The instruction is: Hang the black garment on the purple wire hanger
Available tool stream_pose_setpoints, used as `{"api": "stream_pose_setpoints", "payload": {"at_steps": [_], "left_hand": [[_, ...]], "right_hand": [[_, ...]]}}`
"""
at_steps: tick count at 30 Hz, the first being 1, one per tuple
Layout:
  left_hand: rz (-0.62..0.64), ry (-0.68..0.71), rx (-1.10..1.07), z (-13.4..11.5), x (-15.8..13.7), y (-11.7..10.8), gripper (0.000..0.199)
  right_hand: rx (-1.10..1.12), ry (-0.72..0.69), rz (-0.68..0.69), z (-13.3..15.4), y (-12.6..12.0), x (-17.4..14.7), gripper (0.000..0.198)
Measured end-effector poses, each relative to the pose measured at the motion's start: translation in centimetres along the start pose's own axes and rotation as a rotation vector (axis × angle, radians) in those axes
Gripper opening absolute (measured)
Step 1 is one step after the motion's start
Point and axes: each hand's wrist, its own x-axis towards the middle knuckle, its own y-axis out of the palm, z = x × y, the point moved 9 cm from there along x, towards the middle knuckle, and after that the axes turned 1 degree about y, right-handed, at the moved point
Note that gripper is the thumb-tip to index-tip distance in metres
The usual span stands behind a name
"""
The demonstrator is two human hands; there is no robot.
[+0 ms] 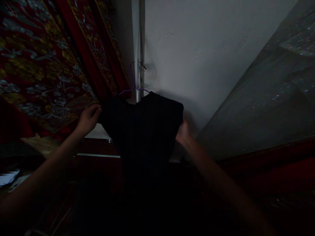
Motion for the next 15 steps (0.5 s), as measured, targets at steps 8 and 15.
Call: {"api": "stream_pose_setpoints", "payload": {"at_steps": [8, 15], "left_hand": [[-0.097, -0.031, -0.102, -2.4, 0.4, 0.6, 0.029], [-0.158, 0.091, -0.088, -7.9, 2.9, -0.7, 0.036]], "right_hand": [[0.221, 0.046, -0.205, 2.7, -3.1, 0.7, 0.044], [0.153, -0.203, -0.225, 11.6, -0.8, 2.0, 0.038]]}}
